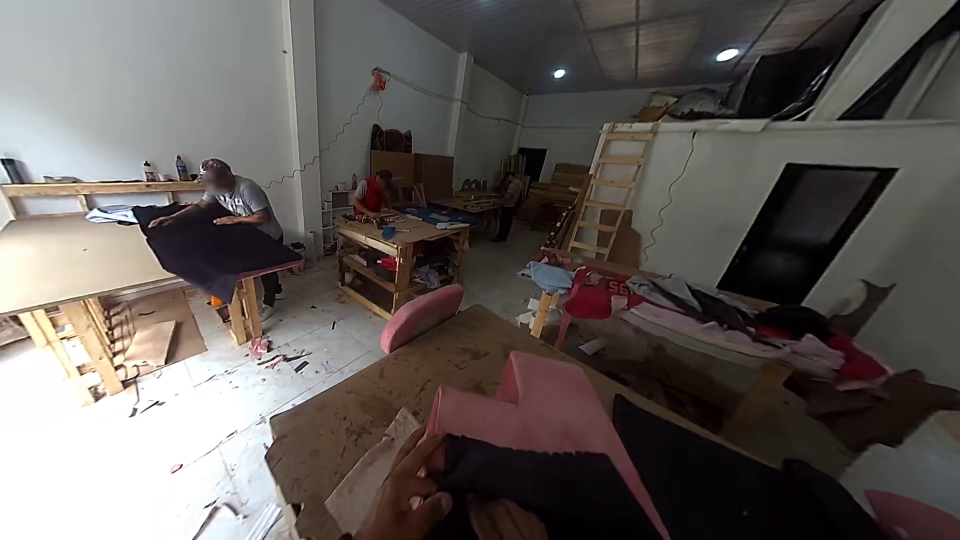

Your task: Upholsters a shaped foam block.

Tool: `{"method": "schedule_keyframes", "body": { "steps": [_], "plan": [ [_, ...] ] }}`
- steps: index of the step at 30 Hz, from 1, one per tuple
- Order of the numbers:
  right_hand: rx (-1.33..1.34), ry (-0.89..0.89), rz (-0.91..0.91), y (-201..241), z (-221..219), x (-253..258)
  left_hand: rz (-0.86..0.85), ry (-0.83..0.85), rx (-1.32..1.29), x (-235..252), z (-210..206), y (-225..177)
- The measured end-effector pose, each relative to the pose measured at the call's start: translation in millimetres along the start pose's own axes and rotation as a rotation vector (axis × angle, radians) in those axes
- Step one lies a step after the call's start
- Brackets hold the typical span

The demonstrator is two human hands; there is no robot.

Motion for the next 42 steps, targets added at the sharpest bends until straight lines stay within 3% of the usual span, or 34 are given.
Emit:
{"method": "schedule_keyframes", "body": {
  "steps": [4, 7, 9, 12, 13, 15, 18, 23, 25, 30, 33, 35, 37, 38, 42],
  "plan": [
    [-0.105, -0.076, -0.078, 13, -12, 10, 0.031, 0.065, -0.016, 6, 9, -1],
    [-0.117, -0.172, -0.076, 23, -7, 22, 0.079, 0.015, -0.040, 9, 16, -13],
    [-0.151, -0.145, -0.092, 26, -7, 19, 0.095, -0.069, 0.051, 2, 19, -15],
    [-0.184, -0.058, -0.156, 27, 1, 21, -0.124, -0.281, 0.355, -15, 24, -10],
    [-0.153, -0.009, -0.164, 26, 7, 24, -0.226, -0.274, 0.416, -20, 23, -11],
    [-0.029, 0.105, -0.122, 18, 21, 32, -0.279, -0.085, 0.520, -20, 12, -17],
    [0.062, 0.189, -0.015, 6, 28, 32, -0.017, 0.223, 0.662, -11, -2, -25],
    [0.060, 0.039, 0.021, 3, 12, 18, 0.231, 0.534, 0.655, 7, -1, -42],
    [0.058, 0.053, -0.025, 9, 14, 13, 0.255, 0.600, 0.650, 21, 4, -52],
    [0.089, 0.362, -0.291, 11, 17, 5, 0.243, 0.786, 0.614, 41, -2, -50],
    [0.103, 0.419, -0.322, -4, 17, 15, 0.193, 0.721, 0.580, 31, 14, -64],
    [0.110, 0.465, -0.327, -7, 25, 24, 0.144, 0.470, 0.517, 9, 29, -85],
    [0.127, 0.499, -0.324, -4, 32, 24, 0.061, 0.231, 0.490, -12, 31, -79],
    [0.127, 0.516, -0.321, -4, 34, 23, 0.053, 0.217, 0.505, -17, 27, -67],
    [0.136, 0.479, -0.232, -17, 27, 17, 0.217, 0.453, 0.631, -5, -4, -40]
  ]
}}
Point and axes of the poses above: each hand's wrist, its own x-axis towards the middle knuckle, its own z-axis out of the back of the hand, y = z × x, the point moved 1 cm from there along x, towards the middle knuckle, and after that the axes turned 9 degrees about y, right-handed, at the moved point
